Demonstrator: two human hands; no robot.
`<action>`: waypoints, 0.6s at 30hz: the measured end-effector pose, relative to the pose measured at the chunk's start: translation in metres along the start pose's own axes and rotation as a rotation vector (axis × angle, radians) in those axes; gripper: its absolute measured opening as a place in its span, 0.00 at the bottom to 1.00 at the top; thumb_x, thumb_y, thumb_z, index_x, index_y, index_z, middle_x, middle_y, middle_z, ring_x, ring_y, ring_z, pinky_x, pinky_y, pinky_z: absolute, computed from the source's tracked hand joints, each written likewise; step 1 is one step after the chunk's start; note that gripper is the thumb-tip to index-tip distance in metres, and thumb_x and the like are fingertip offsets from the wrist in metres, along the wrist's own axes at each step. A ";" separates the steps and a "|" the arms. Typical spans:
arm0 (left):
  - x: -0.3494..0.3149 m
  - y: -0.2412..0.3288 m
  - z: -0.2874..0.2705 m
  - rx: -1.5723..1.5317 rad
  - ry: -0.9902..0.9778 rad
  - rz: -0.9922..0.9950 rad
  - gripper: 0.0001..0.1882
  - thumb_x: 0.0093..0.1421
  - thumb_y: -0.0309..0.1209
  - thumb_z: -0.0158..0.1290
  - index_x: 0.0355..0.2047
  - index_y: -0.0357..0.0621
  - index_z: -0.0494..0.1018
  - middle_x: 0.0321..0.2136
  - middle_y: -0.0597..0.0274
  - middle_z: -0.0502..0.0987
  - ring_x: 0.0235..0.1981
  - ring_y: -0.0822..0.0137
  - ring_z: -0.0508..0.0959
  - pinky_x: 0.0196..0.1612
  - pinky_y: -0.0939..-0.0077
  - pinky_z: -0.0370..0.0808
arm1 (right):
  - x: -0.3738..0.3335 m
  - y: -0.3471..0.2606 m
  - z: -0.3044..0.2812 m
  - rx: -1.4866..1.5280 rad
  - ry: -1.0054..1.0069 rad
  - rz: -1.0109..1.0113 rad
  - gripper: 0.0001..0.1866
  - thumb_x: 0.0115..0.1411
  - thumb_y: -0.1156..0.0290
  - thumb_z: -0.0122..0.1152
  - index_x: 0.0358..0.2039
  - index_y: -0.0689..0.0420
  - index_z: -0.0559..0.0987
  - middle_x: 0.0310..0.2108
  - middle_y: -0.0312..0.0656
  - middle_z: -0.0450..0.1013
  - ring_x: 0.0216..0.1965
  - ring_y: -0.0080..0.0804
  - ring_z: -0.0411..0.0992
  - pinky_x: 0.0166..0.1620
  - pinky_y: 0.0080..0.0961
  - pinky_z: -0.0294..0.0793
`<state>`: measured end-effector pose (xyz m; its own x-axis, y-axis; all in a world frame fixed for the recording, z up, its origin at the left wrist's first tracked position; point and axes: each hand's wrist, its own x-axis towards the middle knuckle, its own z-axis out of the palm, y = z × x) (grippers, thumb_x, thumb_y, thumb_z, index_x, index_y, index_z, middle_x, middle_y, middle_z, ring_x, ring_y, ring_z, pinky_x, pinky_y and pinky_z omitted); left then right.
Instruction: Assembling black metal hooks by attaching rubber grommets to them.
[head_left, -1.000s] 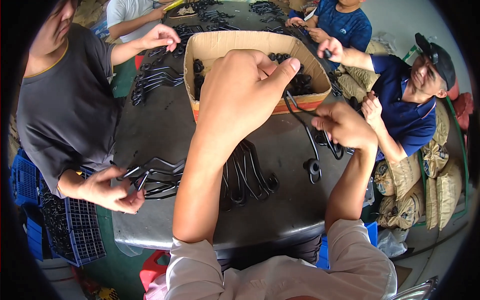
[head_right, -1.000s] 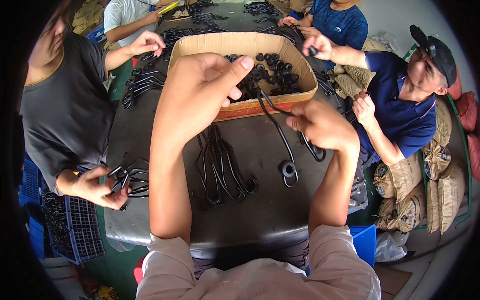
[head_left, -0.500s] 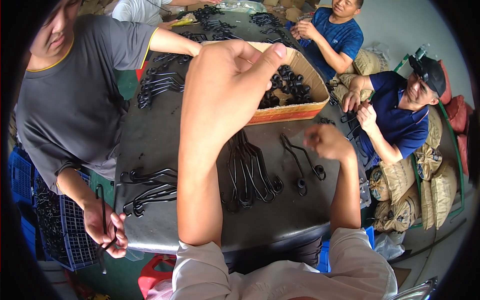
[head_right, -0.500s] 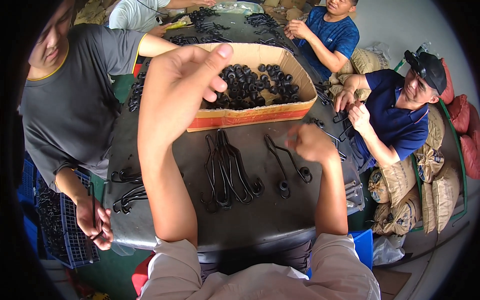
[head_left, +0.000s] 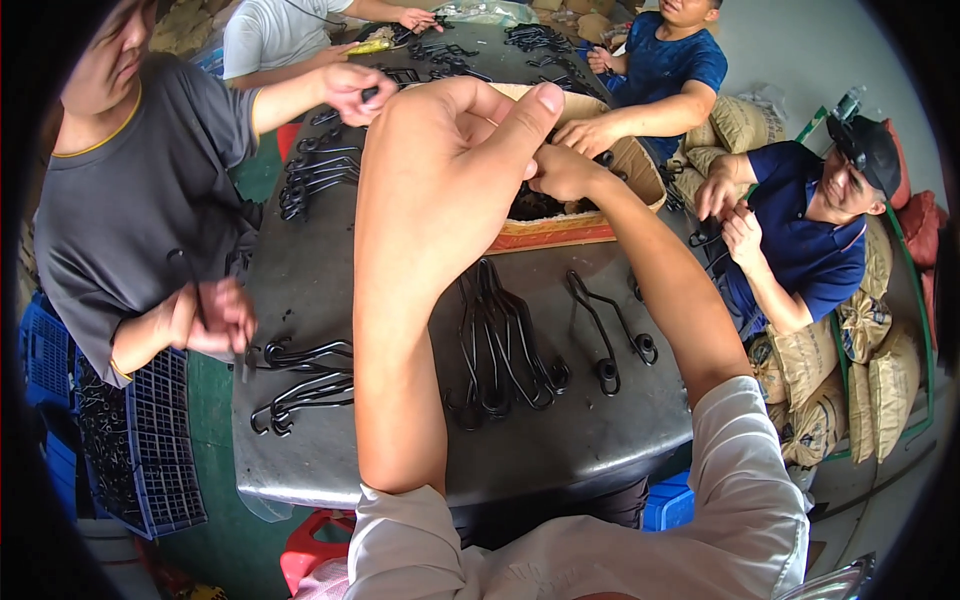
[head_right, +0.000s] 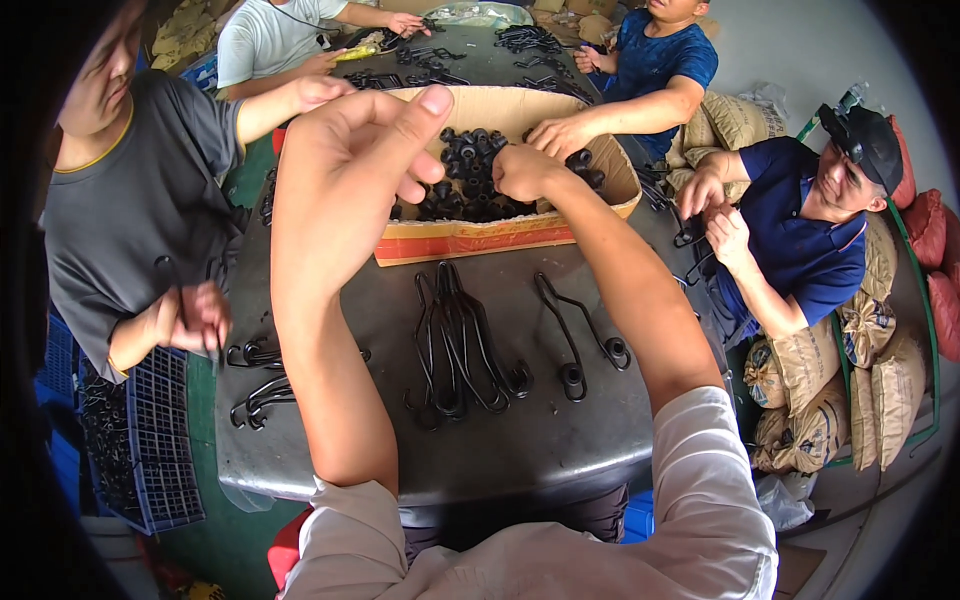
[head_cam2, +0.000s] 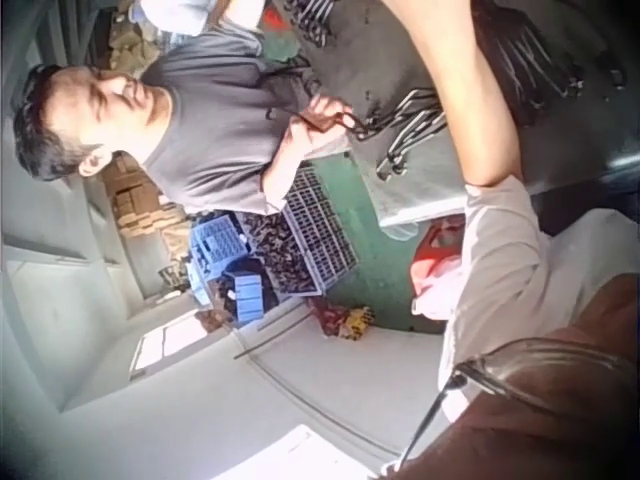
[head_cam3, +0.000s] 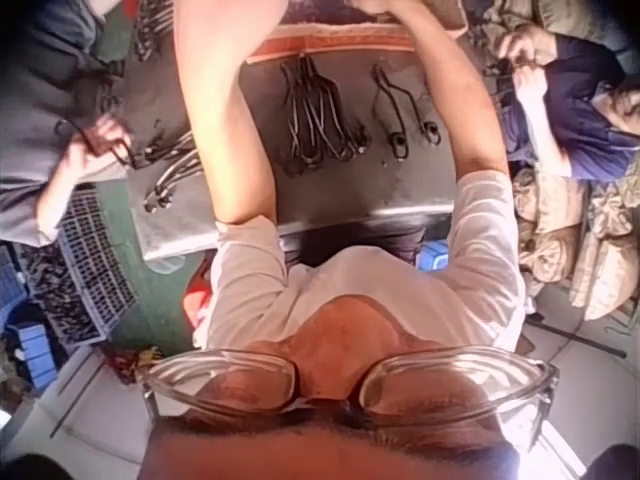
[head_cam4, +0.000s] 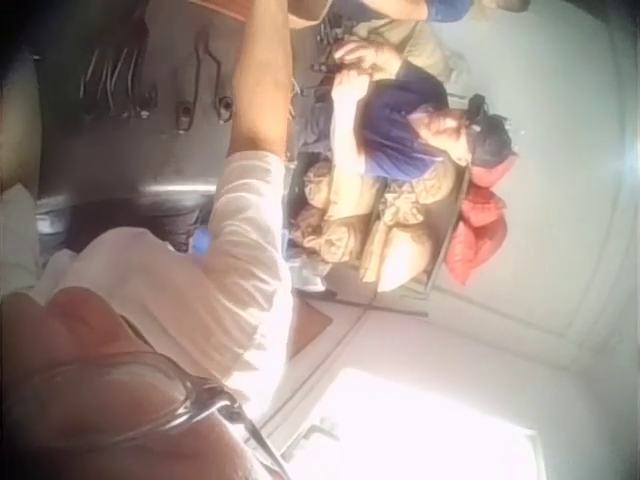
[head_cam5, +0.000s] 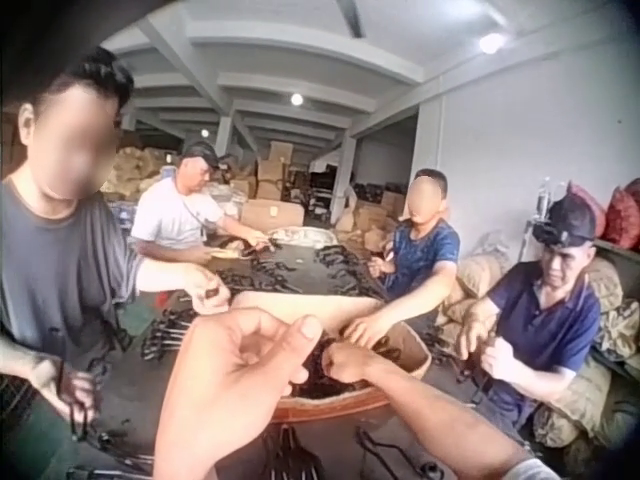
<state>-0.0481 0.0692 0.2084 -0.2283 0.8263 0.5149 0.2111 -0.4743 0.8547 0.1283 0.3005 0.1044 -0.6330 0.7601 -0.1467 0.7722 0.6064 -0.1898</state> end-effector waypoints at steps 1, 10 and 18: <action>0.000 0.000 0.000 -0.022 -0.006 0.000 0.20 0.63 0.41 0.60 0.29 0.31 0.80 0.17 0.58 0.81 0.18 0.76 0.78 0.23 0.80 0.70 | 0.008 -0.004 0.003 0.000 -0.026 0.087 0.10 0.56 0.71 0.61 0.34 0.63 0.83 0.33 0.52 0.81 0.37 0.43 0.80 0.41 0.37 0.77; -0.001 0.006 -0.002 0.033 -0.027 -0.038 0.21 0.64 0.45 0.60 0.28 0.37 0.78 0.19 0.65 0.78 0.20 0.80 0.74 0.25 0.86 0.69 | 0.032 -0.030 0.015 -0.166 -0.073 0.405 0.21 0.58 0.73 0.56 0.52 0.60 0.80 0.56 0.51 0.75 0.58 0.45 0.74 0.54 0.40 0.77; -0.001 0.002 -0.001 0.029 -0.036 -0.022 0.21 0.64 0.46 0.61 0.30 0.37 0.78 0.19 0.65 0.78 0.20 0.80 0.74 0.24 0.87 0.69 | 0.019 -0.046 0.002 -0.160 -0.040 0.423 0.21 0.57 0.68 0.58 0.52 0.58 0.81 0.55 0.50 0.76 0.57 0.45 0.74 0.56 0.39 0.75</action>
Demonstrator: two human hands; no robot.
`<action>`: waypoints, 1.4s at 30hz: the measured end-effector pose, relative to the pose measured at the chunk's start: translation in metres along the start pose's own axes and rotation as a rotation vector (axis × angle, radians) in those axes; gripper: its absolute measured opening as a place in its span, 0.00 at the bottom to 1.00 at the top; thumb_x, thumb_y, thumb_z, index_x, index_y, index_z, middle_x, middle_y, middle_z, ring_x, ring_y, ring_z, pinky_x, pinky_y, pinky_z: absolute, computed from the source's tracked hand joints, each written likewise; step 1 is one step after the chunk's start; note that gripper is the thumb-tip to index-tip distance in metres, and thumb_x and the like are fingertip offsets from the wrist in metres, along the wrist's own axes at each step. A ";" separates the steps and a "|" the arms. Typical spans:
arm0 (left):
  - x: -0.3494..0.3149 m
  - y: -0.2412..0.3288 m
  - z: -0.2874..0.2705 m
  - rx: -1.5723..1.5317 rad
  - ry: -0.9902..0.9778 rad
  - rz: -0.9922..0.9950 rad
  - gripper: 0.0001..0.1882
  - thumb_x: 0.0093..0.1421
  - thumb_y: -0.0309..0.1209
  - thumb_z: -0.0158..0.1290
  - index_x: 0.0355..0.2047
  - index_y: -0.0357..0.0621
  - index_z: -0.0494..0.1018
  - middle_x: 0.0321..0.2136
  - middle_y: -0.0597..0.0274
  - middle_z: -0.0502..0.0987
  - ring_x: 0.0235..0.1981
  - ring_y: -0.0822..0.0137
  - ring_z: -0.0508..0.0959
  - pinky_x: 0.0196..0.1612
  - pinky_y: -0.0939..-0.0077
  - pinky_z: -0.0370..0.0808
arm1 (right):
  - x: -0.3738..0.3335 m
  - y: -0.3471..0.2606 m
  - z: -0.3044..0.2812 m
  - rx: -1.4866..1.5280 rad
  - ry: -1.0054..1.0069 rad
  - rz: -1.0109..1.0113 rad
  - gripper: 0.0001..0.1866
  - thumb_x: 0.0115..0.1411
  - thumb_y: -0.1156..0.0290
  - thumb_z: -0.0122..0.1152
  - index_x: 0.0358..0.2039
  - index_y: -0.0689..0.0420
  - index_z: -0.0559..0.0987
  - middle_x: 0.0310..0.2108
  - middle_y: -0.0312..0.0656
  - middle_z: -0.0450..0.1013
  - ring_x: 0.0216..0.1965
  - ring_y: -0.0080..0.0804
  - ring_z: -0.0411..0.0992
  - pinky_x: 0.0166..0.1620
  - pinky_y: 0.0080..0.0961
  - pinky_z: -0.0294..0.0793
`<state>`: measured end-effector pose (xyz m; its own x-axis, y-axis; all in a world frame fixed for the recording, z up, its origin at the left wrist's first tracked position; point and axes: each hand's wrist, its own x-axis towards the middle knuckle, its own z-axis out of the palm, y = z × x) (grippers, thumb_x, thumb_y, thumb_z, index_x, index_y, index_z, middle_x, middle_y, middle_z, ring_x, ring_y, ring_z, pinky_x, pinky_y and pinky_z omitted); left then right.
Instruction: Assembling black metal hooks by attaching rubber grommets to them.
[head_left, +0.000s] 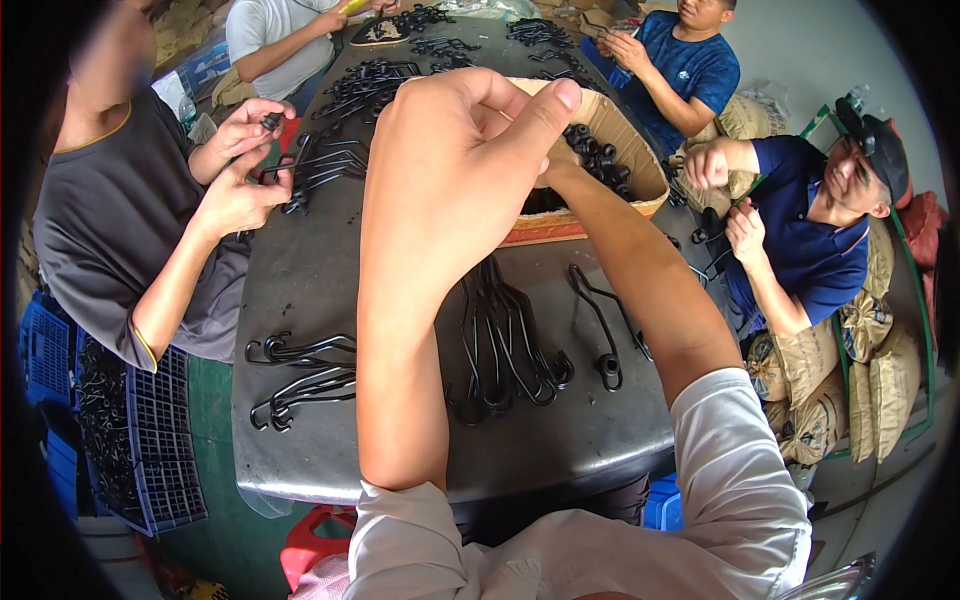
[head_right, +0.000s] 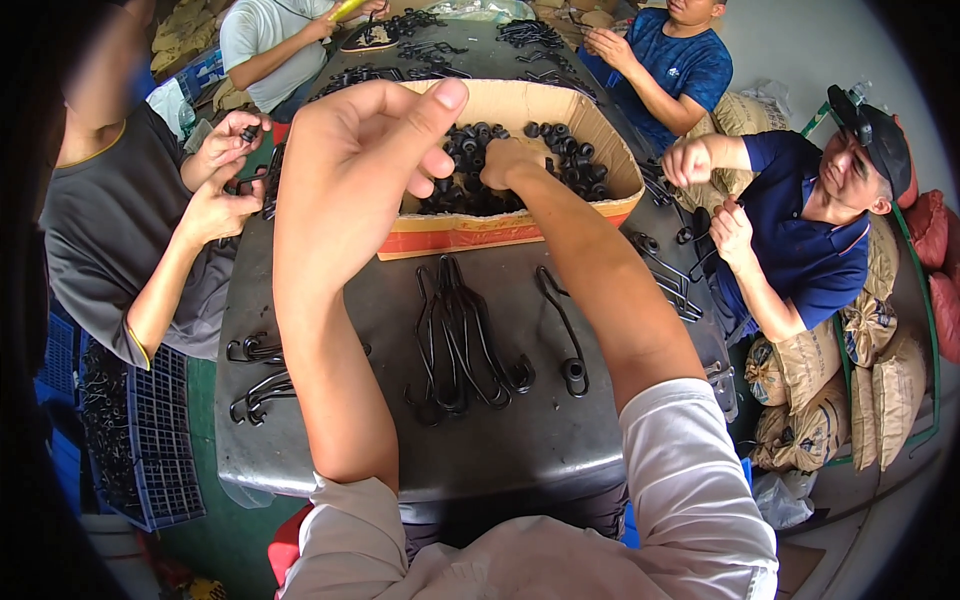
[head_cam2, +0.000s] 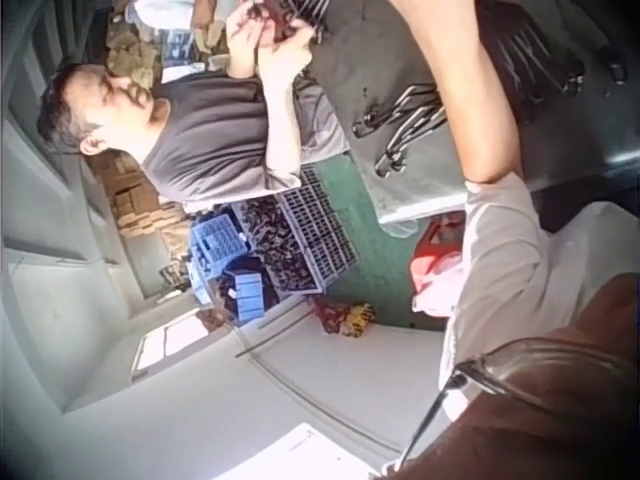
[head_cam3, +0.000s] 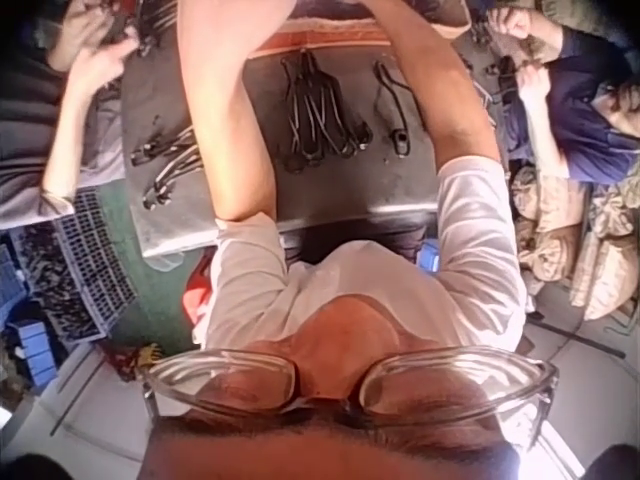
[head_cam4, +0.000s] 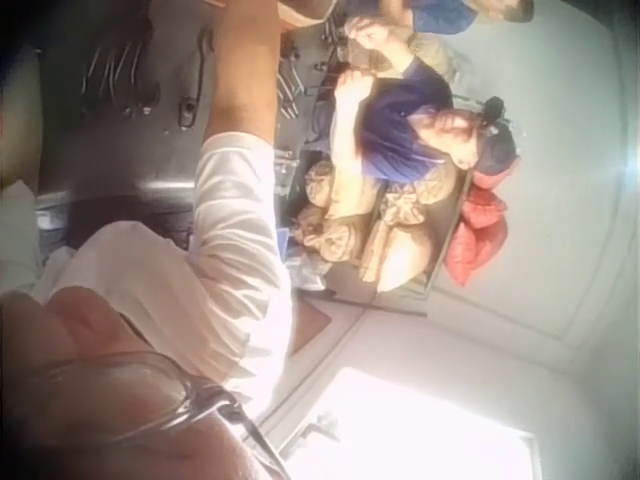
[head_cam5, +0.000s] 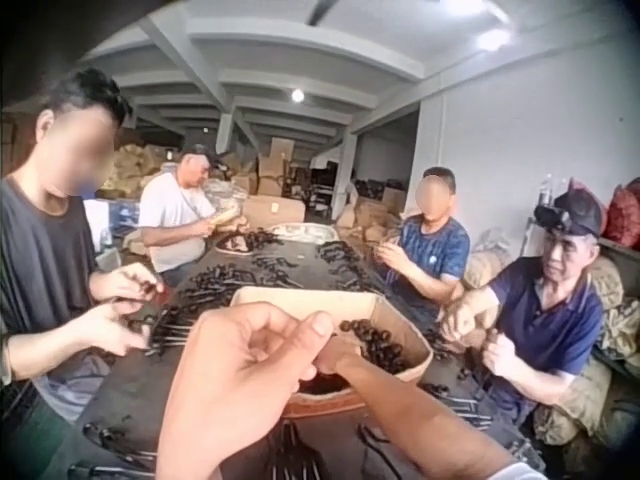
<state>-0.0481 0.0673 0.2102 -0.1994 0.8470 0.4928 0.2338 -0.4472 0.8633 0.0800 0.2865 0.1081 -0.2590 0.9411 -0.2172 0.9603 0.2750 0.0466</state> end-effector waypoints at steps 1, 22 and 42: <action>-0.001 0.000 -0.002 0.011 0.003 0.007 0.21 0.64 0.46 0.61 0.30 0.36 0.78 0.19 0.65 0.78 0.20 0.80 0.74 0.24 0.87 0.69 | -0.006 -0.003 -0.004 0.019 0.049 -0.005 0.22 0.57 0.65 0.59 0.51 0.58 0.82 0.55 0.50 0.76 0.57 0.45 0.75 0.56 0.38 0.75; -0.001 0.002 0.008 0.077 0.005 0.006 0.22 0.62 0.48 0.62 0.28 0.38 0.79 0.20 0.64 0.79 0.21 0.79 0.75 0.24 0.86 0.66 | -0.213 -0.003 0.031 0.328 -0.074 -0.550 0.16 0.56 0.63 0.64 0.20 0.63 0.79 0.24 0.51 0.77 0.32 0.48 0.78 0.36 0.39 0.76; 0.001 0.065 0.014 0.120 0.113 -0.381 0.13 0.64 0.33 0.62 0.33 0.32 0.79 0.20 0.64 0.79 0.20 0.80 0.75 0.24 0.87 0.69 | -0.203 -0.001 0.022 0.955 0.062 -0.736 0.18 0.68 0.67 0.57 0.21 0.61 0.71 0.16 0.37 0.68 0.18 0.21 0.66 0.23 0.25 0.64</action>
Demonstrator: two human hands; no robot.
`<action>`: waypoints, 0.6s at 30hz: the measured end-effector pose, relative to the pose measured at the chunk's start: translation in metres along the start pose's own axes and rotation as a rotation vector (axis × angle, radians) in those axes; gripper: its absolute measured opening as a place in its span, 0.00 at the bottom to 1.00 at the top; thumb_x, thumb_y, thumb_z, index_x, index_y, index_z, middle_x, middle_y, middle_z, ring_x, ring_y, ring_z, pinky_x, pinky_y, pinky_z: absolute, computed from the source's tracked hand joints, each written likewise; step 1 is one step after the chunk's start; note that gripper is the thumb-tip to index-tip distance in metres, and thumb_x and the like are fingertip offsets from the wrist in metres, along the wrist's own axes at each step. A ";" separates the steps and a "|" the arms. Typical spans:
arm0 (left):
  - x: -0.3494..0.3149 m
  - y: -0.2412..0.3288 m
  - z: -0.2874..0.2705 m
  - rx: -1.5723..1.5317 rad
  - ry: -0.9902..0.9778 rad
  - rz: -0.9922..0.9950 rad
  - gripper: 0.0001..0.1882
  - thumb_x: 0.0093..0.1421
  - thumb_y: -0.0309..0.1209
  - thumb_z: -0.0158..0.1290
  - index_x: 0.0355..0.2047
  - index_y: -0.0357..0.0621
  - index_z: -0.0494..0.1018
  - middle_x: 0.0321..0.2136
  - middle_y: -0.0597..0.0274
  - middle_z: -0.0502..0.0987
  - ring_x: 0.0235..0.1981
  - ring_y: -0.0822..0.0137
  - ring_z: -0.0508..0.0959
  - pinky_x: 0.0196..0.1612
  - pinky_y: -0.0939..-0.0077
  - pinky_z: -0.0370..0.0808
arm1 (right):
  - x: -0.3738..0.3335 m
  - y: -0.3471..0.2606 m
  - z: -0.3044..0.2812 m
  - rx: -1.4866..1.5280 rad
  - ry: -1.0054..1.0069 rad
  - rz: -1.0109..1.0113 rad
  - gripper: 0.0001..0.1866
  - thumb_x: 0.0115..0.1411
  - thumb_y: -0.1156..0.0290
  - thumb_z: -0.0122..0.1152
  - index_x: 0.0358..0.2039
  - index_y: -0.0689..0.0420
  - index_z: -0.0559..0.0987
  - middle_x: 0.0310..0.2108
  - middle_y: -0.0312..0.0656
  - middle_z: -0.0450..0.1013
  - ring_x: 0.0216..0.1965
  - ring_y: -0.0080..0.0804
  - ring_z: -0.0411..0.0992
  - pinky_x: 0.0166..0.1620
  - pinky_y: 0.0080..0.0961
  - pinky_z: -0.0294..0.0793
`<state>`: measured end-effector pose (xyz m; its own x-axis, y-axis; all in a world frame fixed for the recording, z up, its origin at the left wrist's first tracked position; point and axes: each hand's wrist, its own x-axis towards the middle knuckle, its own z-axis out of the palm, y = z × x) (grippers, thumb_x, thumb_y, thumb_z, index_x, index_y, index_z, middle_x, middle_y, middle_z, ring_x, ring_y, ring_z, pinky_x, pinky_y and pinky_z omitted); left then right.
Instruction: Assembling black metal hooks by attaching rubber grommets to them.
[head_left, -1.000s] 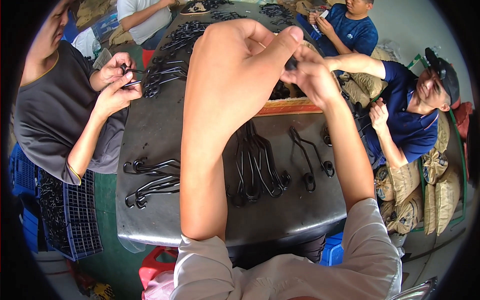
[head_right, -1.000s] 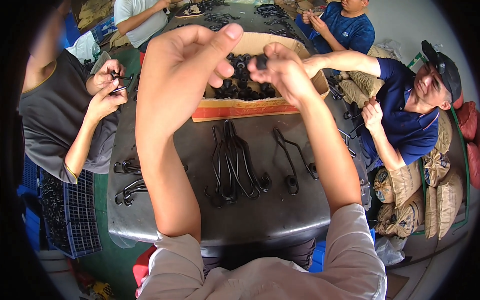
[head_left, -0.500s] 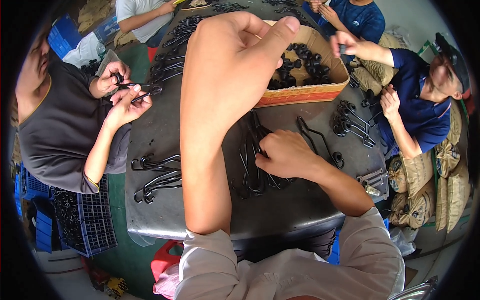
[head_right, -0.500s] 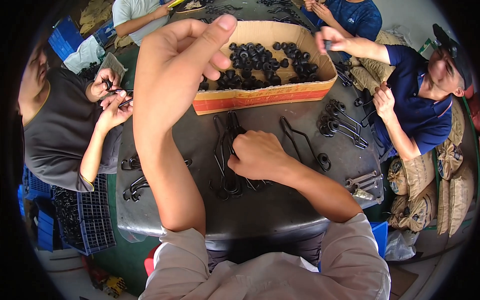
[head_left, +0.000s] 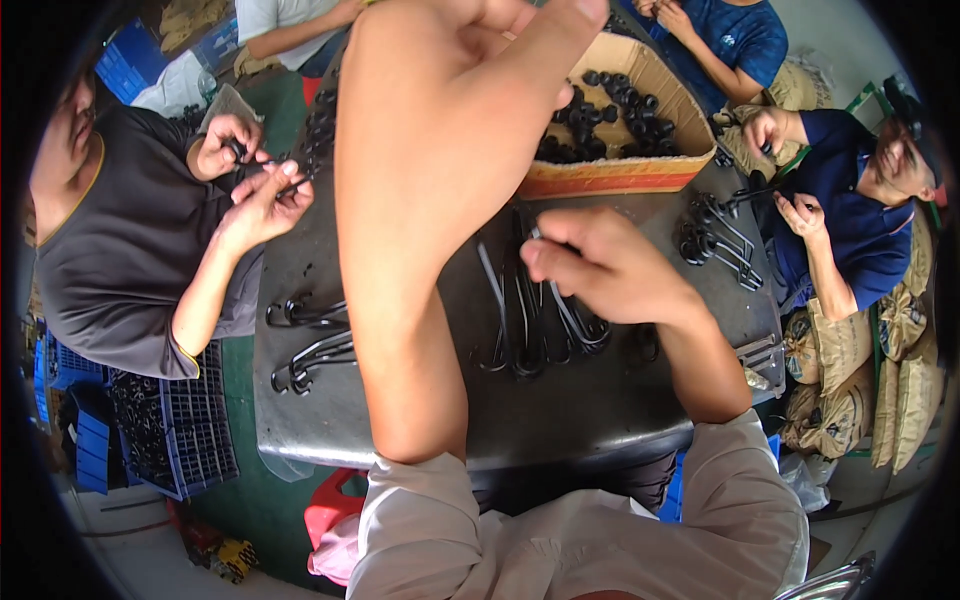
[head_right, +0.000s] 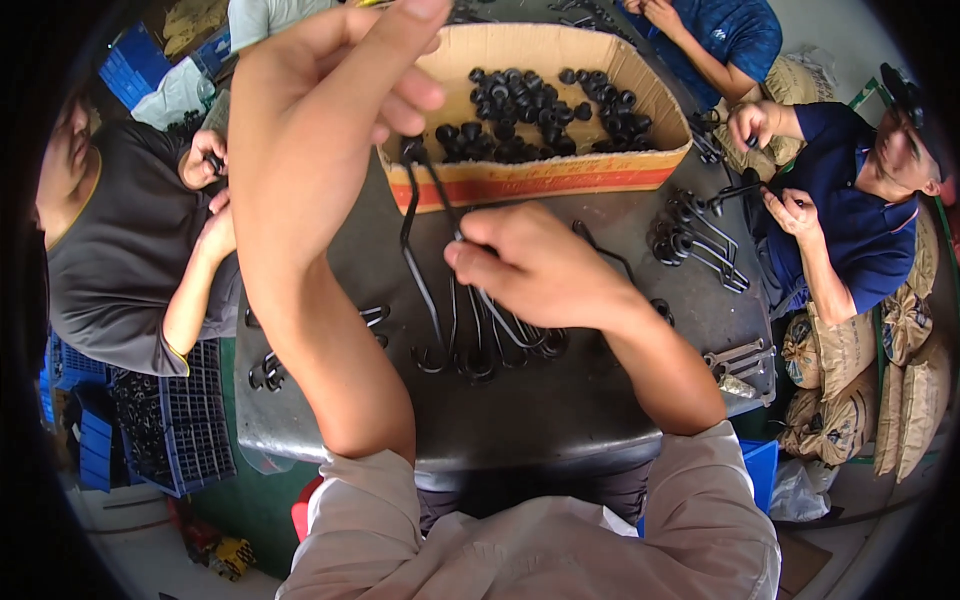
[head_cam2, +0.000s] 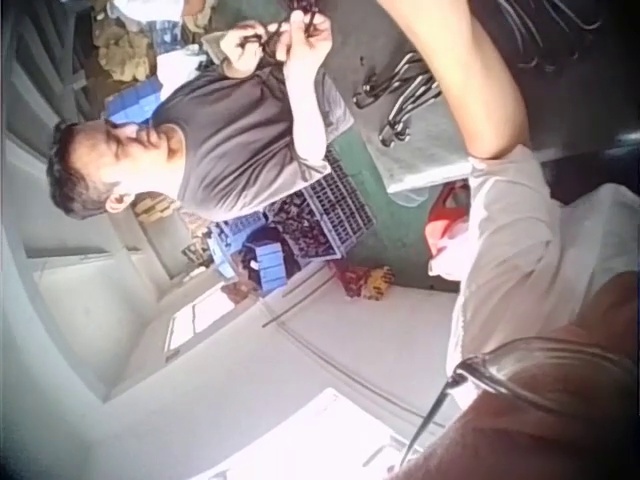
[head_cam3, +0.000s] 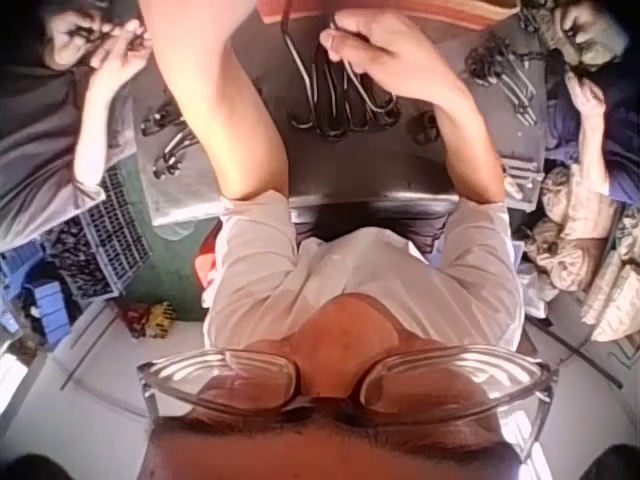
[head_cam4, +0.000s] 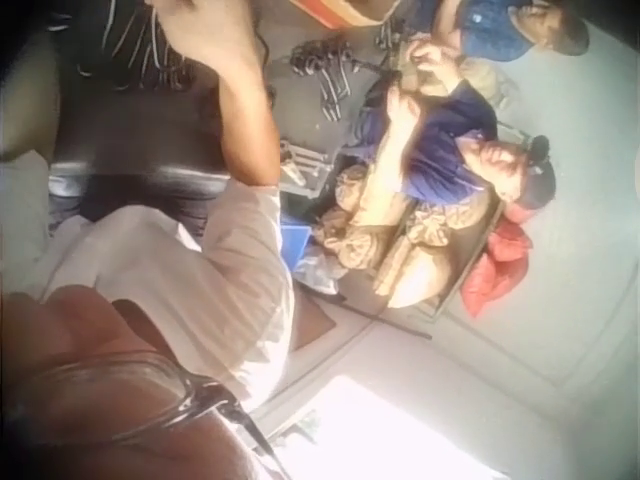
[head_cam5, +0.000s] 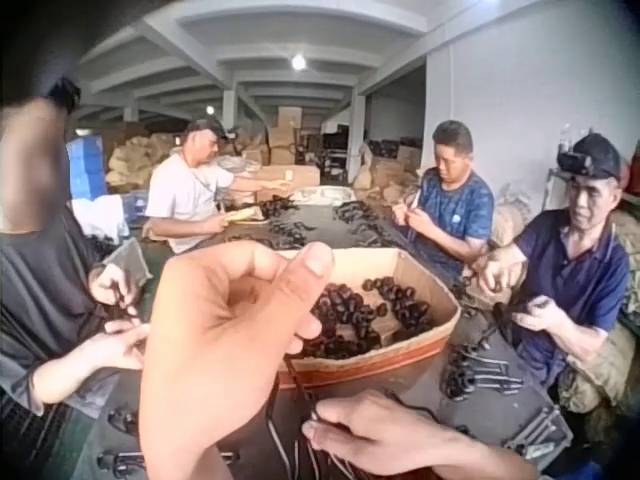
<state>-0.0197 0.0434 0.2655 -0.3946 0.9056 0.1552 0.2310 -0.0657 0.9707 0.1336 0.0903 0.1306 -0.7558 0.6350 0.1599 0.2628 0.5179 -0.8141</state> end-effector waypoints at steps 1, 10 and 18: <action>0.013 -0.045 -0.002 -0.047 -0.034 0.395 0.21 0.62 0.47 0.62 0.29 0.39 0.80 0.20 0.66 0.79 0.22 0.80 0.75 0.28 0.87 0.66 | -0.003 -0.006 -0.015 0.002 0.010 0.034 0.16 0.69 0.66 0.56 0.24 0.59 0.75 0.19 0.33 0.69 0.20 0.17 0.67 0.23 0.20 0.64; 0.006 -0.054 0.041 -0.209 -0.223 0.231 0.28 0.67 0.51 0.56 0.38 0.31 0.74 0.28 0.64 0.78 0.29 0.78 0.73 0.35 0.82 0.71 | -0.019 -0.011 -0.075 0.281 0.358 -0.031 0.15 0.71 0.66 0.55 0.27 0.61 0.76 0.24 0.31 0.73 0.23 0.14 0.66 0.26 0.16 0.63; 0.014 -0.067 0.076 -0.453 -0.451 0.082 0.19 0.70 0.44 0.53 0.30 0.41 0.72 0.18 0.69 0.73 0.13 0.83 0.66 0.15 0.88 0.58 | -0.021 -0.016 -0.084 0.447 0.141 -0.224 0.12 0.71 0.71 0.55 0.31 0.64 0.76 0.29 0.36 0.76 0.32 0.19 0.73 0.35 0.18 0.72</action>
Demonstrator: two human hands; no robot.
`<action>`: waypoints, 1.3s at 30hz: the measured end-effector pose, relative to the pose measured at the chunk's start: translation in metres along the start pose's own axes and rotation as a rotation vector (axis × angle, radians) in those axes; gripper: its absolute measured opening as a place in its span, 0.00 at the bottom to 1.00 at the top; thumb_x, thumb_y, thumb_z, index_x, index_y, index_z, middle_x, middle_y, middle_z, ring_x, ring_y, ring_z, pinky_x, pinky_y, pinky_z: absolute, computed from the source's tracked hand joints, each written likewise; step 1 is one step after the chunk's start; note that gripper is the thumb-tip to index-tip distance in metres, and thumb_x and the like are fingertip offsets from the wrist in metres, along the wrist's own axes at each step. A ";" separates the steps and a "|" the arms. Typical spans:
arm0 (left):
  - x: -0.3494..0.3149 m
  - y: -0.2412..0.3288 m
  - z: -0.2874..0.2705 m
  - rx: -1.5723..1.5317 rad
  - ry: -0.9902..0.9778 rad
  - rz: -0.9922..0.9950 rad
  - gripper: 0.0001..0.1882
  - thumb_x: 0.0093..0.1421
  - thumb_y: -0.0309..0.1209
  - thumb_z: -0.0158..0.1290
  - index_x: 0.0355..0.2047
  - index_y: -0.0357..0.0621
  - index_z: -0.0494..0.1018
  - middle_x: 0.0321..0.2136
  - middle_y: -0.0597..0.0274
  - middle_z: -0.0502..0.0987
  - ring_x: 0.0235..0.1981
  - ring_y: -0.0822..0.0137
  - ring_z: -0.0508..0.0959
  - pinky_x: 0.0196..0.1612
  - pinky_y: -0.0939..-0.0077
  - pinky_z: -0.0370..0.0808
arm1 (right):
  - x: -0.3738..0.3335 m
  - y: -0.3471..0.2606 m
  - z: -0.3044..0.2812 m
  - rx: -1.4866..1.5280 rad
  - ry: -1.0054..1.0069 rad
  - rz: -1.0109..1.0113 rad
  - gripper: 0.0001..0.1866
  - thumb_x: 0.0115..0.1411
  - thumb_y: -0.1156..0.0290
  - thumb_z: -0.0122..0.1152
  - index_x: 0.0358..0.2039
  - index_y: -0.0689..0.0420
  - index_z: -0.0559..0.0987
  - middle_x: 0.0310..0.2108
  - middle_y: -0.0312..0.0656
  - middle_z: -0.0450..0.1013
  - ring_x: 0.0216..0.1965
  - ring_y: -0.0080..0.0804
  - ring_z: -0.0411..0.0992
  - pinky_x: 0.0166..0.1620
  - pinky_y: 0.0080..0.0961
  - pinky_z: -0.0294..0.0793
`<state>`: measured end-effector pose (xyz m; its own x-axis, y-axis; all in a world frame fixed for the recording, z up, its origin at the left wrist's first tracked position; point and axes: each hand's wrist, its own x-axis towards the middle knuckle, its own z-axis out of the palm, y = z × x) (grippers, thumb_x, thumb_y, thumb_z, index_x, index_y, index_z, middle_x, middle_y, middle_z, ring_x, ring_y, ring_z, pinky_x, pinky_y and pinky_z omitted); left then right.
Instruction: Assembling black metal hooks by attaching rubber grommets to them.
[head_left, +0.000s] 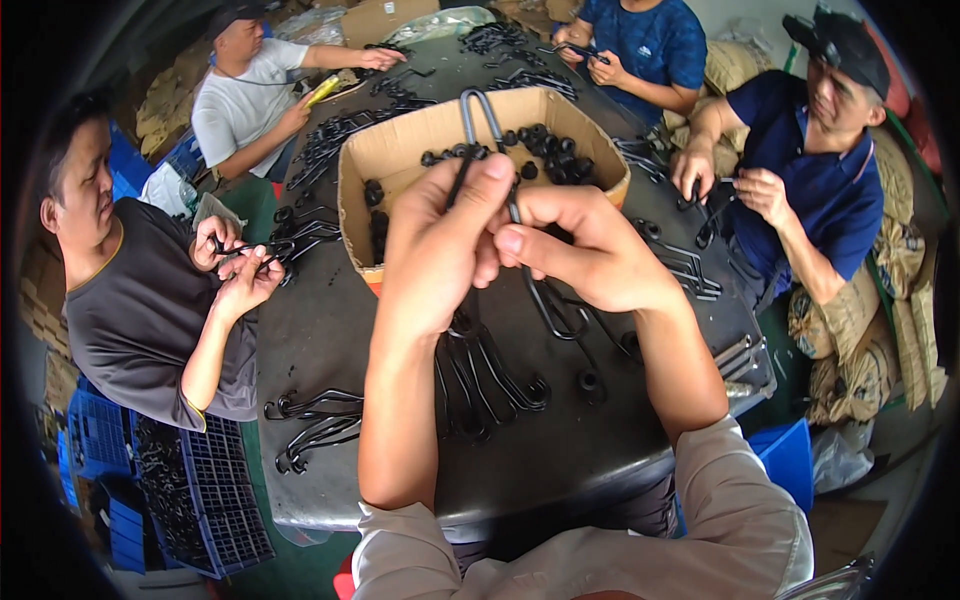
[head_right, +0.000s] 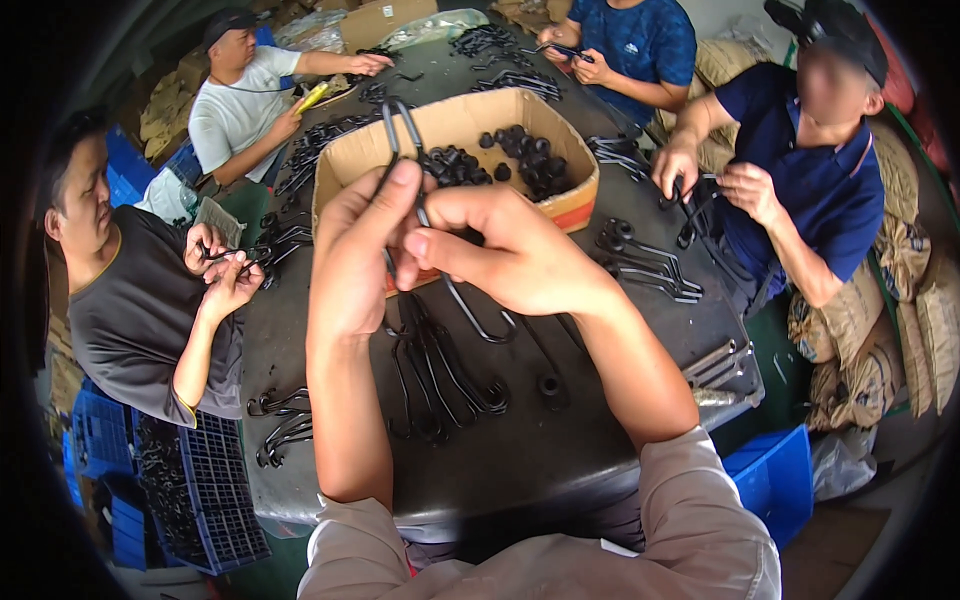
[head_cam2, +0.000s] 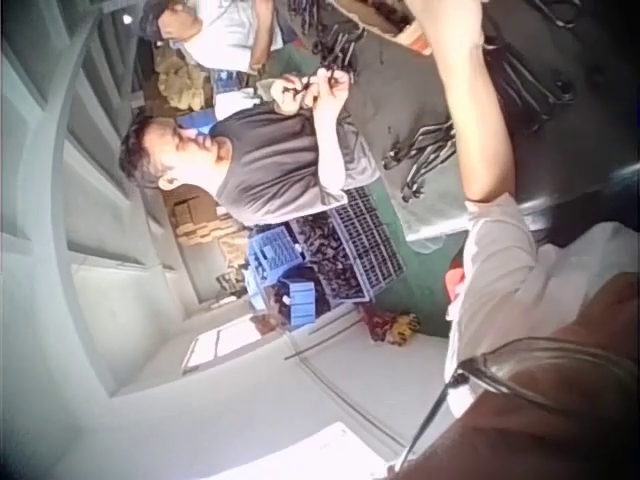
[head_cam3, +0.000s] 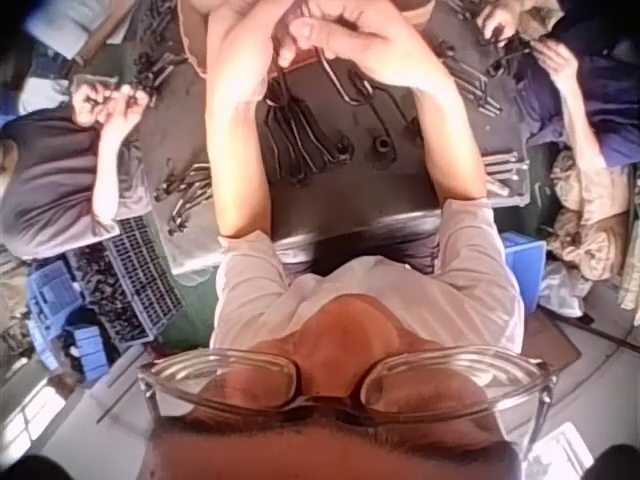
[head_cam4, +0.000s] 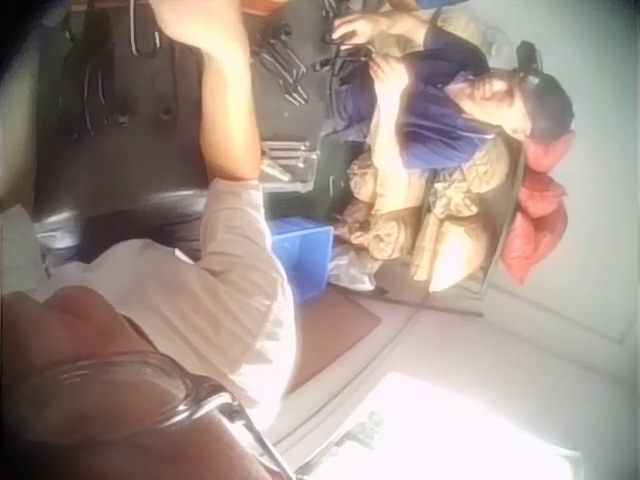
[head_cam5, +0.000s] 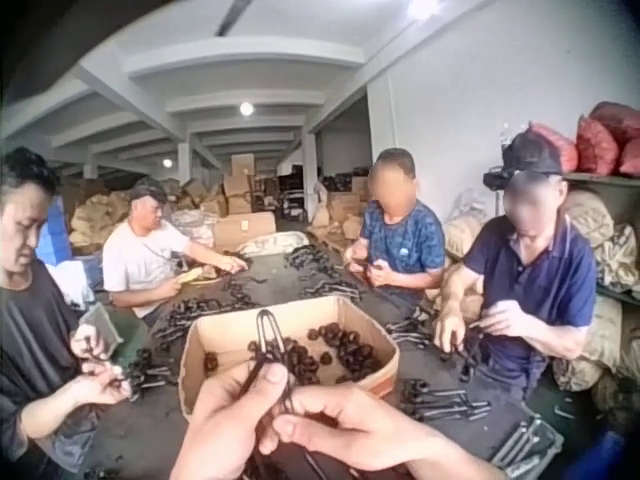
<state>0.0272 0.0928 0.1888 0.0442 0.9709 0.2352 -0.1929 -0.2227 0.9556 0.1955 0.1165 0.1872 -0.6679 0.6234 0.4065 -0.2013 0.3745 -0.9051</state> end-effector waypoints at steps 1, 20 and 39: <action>0.001 0.000 0.000 -0.031 0.030 0.011 0.18 0.70 0.42 0.53 0.29 0.41 0.72 0.17 0.70 0.72 0.11 0.83 0.64 0.13 0.88 0.55 | 0.001 0.005 -0.004 -0.029 0.013 0.032 0.11 0.70 0.70 0.56 0.31 0.63 0.77 0.28 0.35 0.75 0.30 0.18 0.71 0.33 0.18 0.70; -0.008 0.011 -0.036 -0.759 -0.232 0.062 0.25 0.75 0.44 0.39 0.52 0.29 0.67 0.25 0.61 0.69 0.10 0.81 0.59 0.12 0.84 0.58 | 0.004 0.016 -0.007 0.406 0.112 -0.009 0.13 0.66 0.68 0.64 0.47 0.60 0.78 0.33 0.36 0.77 0.29 0.18 0.76 0.32 0.15 0.73; -0.010 0.015 -0.018 -0.447 0.054 0.026 0.14 0.68 0.39 0.55 0.36 0.39 0.73 0.24 0.62 0.75 0.06 0.81 0.58 0.09 0.85 0.50 | 0.000 0.023 0.001 0.196 0.097 -0.095 0.06 0.64 0.74 0.66 0.37 0.61 0.79 0.29 0.32 0.75 0.27 0.12 0.69 0.27 0.11 0.66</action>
<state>0.0060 0.0812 0.1976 -0.0149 0.9712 0.2378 -0.5981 -0.1992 0.7762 0.1902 0.1245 0.1666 -0.5688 0.6586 0.4927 -0.4014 0.3005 -0.8652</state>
